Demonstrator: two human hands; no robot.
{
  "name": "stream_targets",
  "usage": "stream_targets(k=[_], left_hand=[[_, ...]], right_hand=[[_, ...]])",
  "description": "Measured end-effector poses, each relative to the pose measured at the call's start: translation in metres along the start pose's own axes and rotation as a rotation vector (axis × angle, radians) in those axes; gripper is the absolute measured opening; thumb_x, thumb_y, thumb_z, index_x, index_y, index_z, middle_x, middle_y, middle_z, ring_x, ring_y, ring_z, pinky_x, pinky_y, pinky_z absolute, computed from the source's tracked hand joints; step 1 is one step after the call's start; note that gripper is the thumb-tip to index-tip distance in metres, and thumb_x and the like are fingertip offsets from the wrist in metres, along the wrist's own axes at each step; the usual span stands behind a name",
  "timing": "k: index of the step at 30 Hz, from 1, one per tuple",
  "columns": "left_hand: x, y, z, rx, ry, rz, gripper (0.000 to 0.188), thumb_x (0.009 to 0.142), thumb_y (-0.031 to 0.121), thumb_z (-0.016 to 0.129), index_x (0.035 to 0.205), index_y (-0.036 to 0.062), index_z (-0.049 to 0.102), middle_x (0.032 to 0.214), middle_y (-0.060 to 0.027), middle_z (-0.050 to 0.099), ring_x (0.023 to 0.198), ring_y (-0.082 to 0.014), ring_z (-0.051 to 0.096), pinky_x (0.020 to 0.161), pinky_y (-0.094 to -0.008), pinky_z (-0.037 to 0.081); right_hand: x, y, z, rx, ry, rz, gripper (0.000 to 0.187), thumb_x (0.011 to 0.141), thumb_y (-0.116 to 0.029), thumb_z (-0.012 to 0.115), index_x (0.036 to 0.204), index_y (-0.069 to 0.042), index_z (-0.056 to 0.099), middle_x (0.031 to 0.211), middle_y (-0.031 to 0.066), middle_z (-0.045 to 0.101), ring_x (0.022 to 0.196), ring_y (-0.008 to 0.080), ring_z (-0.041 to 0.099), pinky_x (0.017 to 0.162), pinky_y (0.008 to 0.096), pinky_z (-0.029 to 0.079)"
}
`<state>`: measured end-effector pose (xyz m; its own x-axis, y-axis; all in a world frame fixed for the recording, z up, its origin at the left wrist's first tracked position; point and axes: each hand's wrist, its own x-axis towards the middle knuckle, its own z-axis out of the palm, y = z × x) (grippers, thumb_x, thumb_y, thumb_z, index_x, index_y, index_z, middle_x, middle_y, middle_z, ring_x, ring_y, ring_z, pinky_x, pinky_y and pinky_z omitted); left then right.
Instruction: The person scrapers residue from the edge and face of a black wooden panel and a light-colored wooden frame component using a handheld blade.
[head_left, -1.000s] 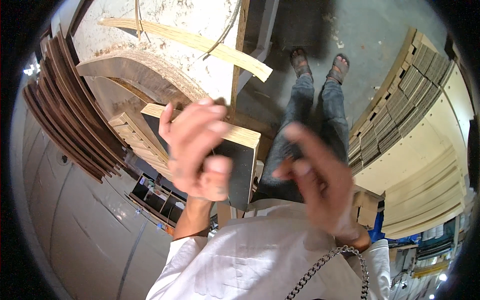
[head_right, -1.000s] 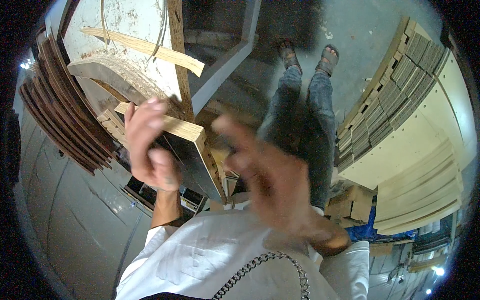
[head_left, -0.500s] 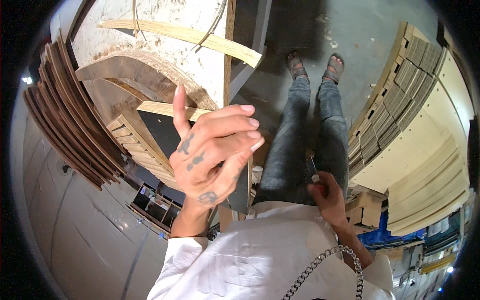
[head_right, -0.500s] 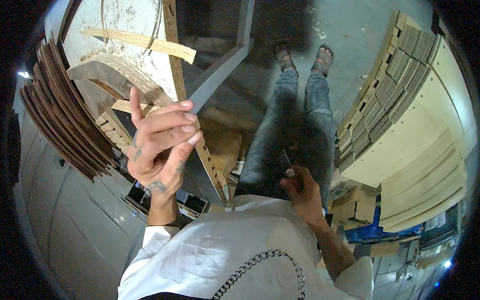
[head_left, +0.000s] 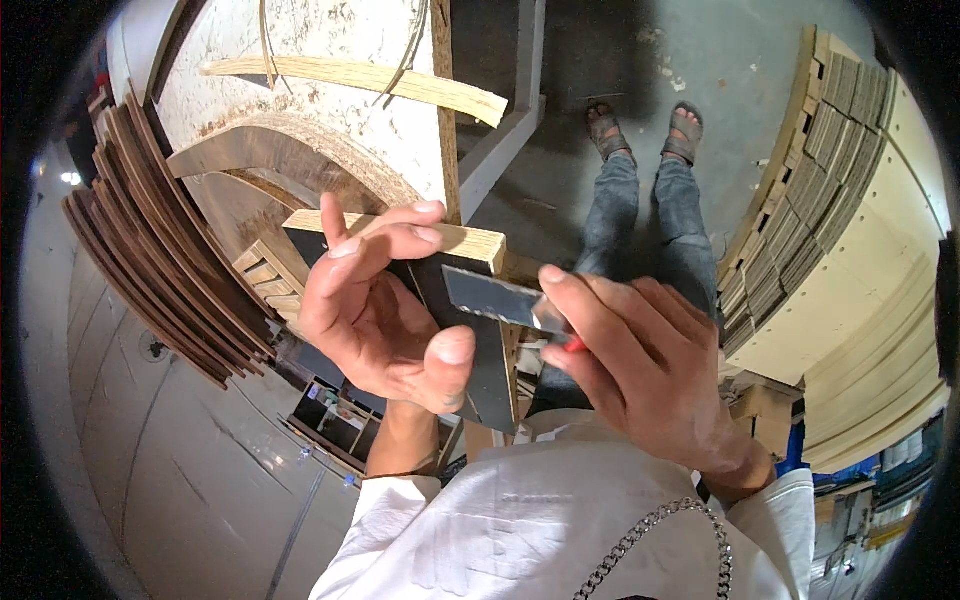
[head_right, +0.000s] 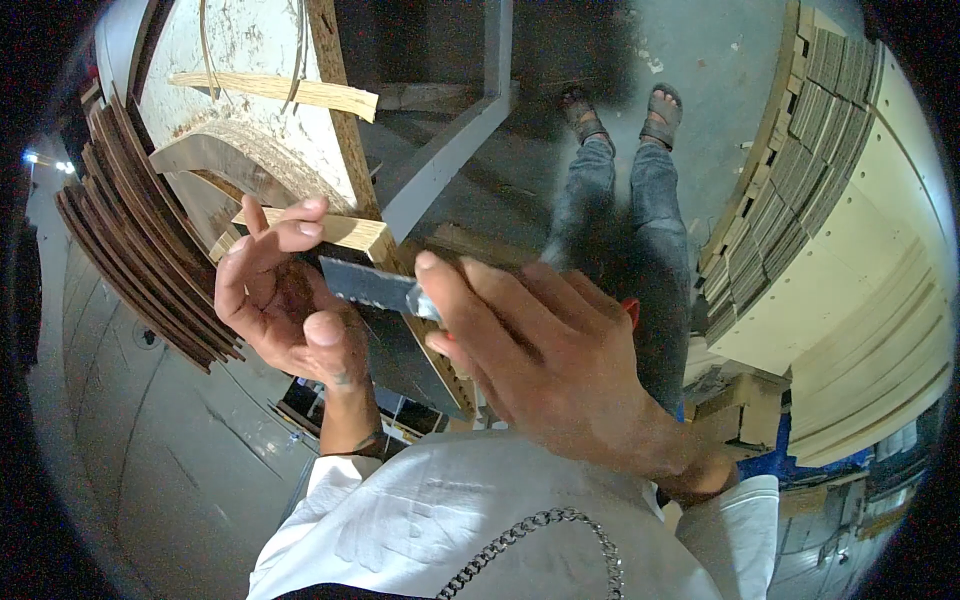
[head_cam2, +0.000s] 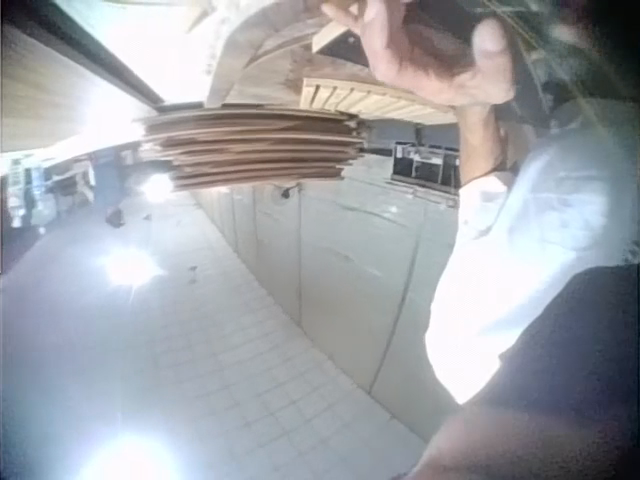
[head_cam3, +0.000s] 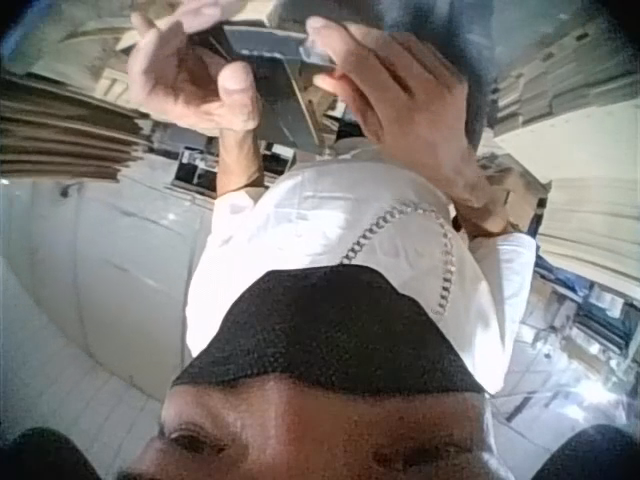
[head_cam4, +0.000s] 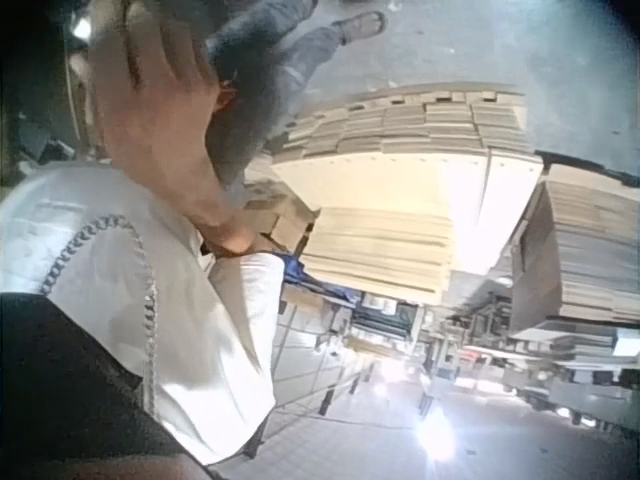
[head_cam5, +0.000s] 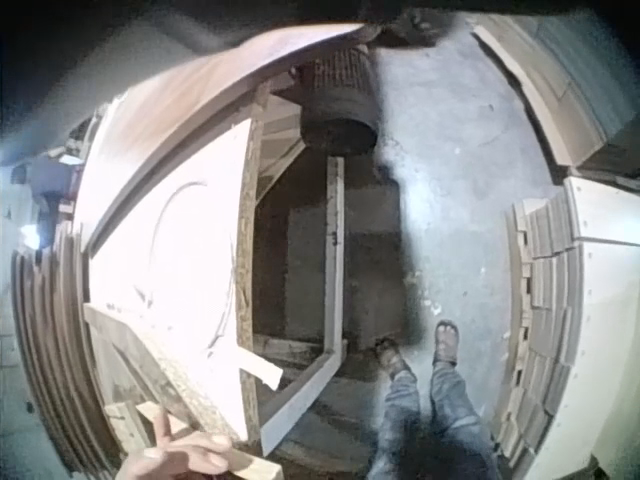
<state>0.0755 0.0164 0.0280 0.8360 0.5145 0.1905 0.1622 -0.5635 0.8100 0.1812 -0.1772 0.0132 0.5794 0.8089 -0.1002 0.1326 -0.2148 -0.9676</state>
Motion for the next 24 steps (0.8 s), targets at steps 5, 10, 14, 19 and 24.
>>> stream_targets(k=[5, 10, 14, 19, 24], left_hand=[[-0.003, 0.006, 0.0, 0.035, 0.015, -0.075, 0.084, 0.081, 0.024, 0.085, 0.145, 0.0013, 0.037, 0.122, -0.0208, 0.058, 0.097, -0.0283, 0.069, 0.116, -0.0512, 0.035], [-0.004, 0.007, 0.003, 0.061, 0.089, -0.103, 0.084, 0.081, 0.017, 0.084, 0.147, 0.0, 0.036, 0.138, -0.0254, 0.046, 0.095, -0.0266, 0.066, 0.098, -0.0417, 0.052], [-0.005, 0.004, 0.003, 0.026, 0.069, -0.111, 0.082, 0.081, 0.016, 0.083, 0.147, -0.0004, 0.036, 0.14, -0.0262, 0.044, 0.099, -0.0273, 0.065, 0.085, -0.0356, 0.057], [-0.004, 0.008, 0.004, 0.125, 0.076, -0.099, 0.079, 0.088, 0.029, 0.08, 0.148, 0.0002, 0.037, 0.144, -0.0205, 0.05, 0.1, -0.0218, 0.064, 0.112, -0.0486, 0.045], [-0.004, 0.009, 0.003, 0.107, 0.062, -0.096, 0.081, 0.085, 0.024, 0.081, 0.148, -0.0001, 0.036, 0.145, -0.0234, 0.045, 0.104, -0.0257, 0.064, 0.1, -0.0421, 0.051]], right_hand=[[0.012, -0.001, -0.005, -0.138, -0.045, -0.051, 0.051, 0.084, -0.016, 0.078, 0.132, -0.003, 0.065, 0.112, 0.0099, 0.068, 0.084, 0.0246, 0.064, 0.071, 0.0368, 0.053], [0.015, 0.001, -0.005, -0.129, -0.037, -0.06, 0.057, 0.077, -0.015, 0.081, 0.131, -0.004, 0.066, 0.111, 0.0086, 0.068, 0.084, 0.0237, 0.063, 0.07, 0.0366, 0.052], [0.016, 0.004, -0.001, -0.137, -0.024, -0.071, 0.06, 0.074, -0.016, 0.082, 0.131, -0.006, 0.067, 0.11, 0.0072, 0.068, 0.083, 0.0228, 0.063, 0.069, 0.0361, 0.051], [0.017, 0.002, -0.006, -0.135, -0.042, -0.069, 0.059, 0.074, -0.018, 0.082, 0.13, -0.006, 0.067, 0.11, 0.0061, 0.068, 0.083, 0.022, 0.063, 0.068, 0.0357, 0.051], [0.02, 0.0, -0.011, -0.138, -0.081, -0.055, 0.057, 0.075, -0.018, 0.082, 0.129, -0.006, 0.067, 0.11, 0.0059, 0.068, 0.084, 0.0222, 0.063, 0.069, 0.0356, 0.051]])
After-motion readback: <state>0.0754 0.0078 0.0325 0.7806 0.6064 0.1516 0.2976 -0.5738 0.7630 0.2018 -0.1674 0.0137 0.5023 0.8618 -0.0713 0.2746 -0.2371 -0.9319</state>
